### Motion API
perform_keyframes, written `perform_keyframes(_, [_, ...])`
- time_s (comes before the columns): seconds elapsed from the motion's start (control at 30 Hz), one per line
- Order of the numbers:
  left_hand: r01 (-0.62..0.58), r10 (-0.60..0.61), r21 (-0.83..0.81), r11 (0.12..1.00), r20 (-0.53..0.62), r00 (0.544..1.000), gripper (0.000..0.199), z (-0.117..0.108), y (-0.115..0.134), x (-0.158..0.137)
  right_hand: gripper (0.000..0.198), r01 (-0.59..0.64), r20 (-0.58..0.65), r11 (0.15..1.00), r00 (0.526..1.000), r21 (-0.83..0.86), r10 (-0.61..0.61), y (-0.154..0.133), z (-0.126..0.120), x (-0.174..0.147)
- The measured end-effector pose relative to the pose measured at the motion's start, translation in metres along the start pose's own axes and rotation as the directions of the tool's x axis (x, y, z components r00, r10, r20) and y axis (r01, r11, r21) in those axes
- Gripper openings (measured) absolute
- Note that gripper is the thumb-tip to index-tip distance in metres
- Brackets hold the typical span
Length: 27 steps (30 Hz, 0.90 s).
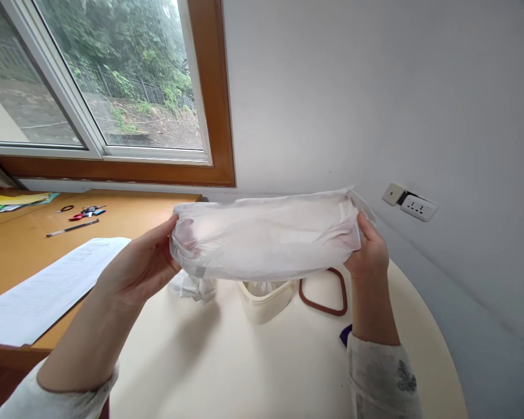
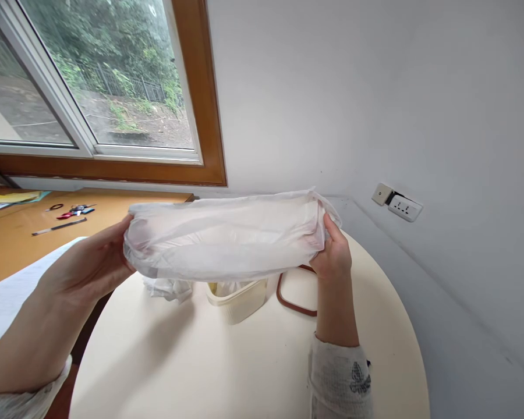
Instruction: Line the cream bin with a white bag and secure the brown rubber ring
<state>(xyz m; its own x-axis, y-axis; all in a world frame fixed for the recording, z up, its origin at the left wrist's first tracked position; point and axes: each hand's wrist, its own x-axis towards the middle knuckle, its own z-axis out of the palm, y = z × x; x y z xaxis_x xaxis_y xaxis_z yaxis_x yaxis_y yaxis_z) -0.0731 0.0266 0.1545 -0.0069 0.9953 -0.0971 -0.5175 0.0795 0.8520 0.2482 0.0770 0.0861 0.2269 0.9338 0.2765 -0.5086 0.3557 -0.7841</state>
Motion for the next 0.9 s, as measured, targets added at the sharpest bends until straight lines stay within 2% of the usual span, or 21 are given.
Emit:
perform_keyframes(0.13, [0.154, -0.153, 0.051, 0.987, -0.028, 0.988, 0.022, -0.009, -0.008, -0.008, 0.035, -0.053, 0.053, 0.998, 0.997, 0.017, 0.052, 0.000, 0.005, -0.003])
perform_keyframes(0.23, [0.252, -0.277, 0.194, 0.948, 0.119, 0.953, 0.017, -0.019, -0.009, -0.017, 0.036, -0.092, 0.055, 0.996, 0.994, 0.021, 0.091, 0.000, 0.004, -0.005])
perform_keyframes(0.3, [0.245, -0.357, 0.384, 0.890, 0.254, 0.899, 0.023, -0.023, -0.007, -0.023, 0.040, -0.115, 0.044, 0.993, 0.992, 0.013, 0.114, 0.001, 0.003, -0.006])
perform_keyframes(0.37, [0.129, -0.377, 0.566, 0.814, 0.346, 0.859, 0.029, -0.022, -0.002, -0.024, 0.046, -0.146, 0.027, 0.989, 0.989, -0.028, 0.146, 0.000, 0.003, -0.008])
perform_keyframes(0.43, [-0.038, -0.295, 0.643, 0.765, 0.402, 0.867, 0.033, -0.018, 0.001, -0.022, 0.052, -0.182, 0.019, 0.978, 0.983, -0.106, 0.185, -0.001, 0.006, -0.011])
perform_keyframes(0.5, [-0.171, -0.167, 0.643, 0.747, 0.429, 0.888, 0.039, -0.011, 0.002, -0.015, 0.057, -0.219, 0.042, 0.957, 0.972, -0.188, 0.231, -0.002, 0.012, -0.015])
perform_keyframes(0.57, [-0.237, -0.099, 0.638, 0.733, 0.445, 0.890, 0.047, -0.001, 0.000, -0.006, 0.060, -0.246, 0.112, 0.937, 0.954, -0.248, 0.279, -0.002, 0.021, -0.020])
perform_keyframes(0.63, [-0.273, -0.105, 0.667, 0.693, 0.468, 0.877, 0.057, 0.011, -0.007, 0.002, 0.063, -0.258, 0.204, 0.922, 0.924, -0.287, 0.322, -0.003, 0.032, -0.025])
perform_keyframes(0.7, [-0.322, -0.124, 0.718, 0.617, 0.493, 0.861, 0.074, 0.026, -0.016, 0.007, 0.064, -0.245, 0.294, 0.917, 0.893, -0.315, 0.340, -0.003, 0.042, -0.030])
perform_keyframes(0.77, [-0.392, -0.120, 0.769, 0.504, 0.512, 0.851, 0.088, 0.041, -0.025, 0.011, 0.063, -0.215, 0.355, 0.914, 0.872, -0.343, 0.338, -0.003, 0.049, -0.032])
perform_keyframes(0.8, [-0.417, -0.120, 0.792, 0.446, 0.515, 0.849, 0.082, 0.047, -0.029, 0.013, 0.062, -0.201, 0.370, 0.912, 0.866, -0.359, 0.336, -0.003, 0.051, -0.033])
perform_keyframes(0.87, [-0.440, -0.141, 0.826, 0.352, 0.512, 0.848, 0.048, 0.055, -0.035, 0.016, 0.061, -0.174, 0.375, 0.904, 0.867, -0.390, 0.329, -0.004, 0.052, -0.032])
perform_keyframes(0.9, [-0.436, -0.140, 0.835, 0.336, 0.502, 0.854, 0.030, 0.057, -0.037, 0.018, 0.060, -0.162, 0.371, 0.898, 0.869, -0.410, 0.327, -0.005, 0.050, -0.031])
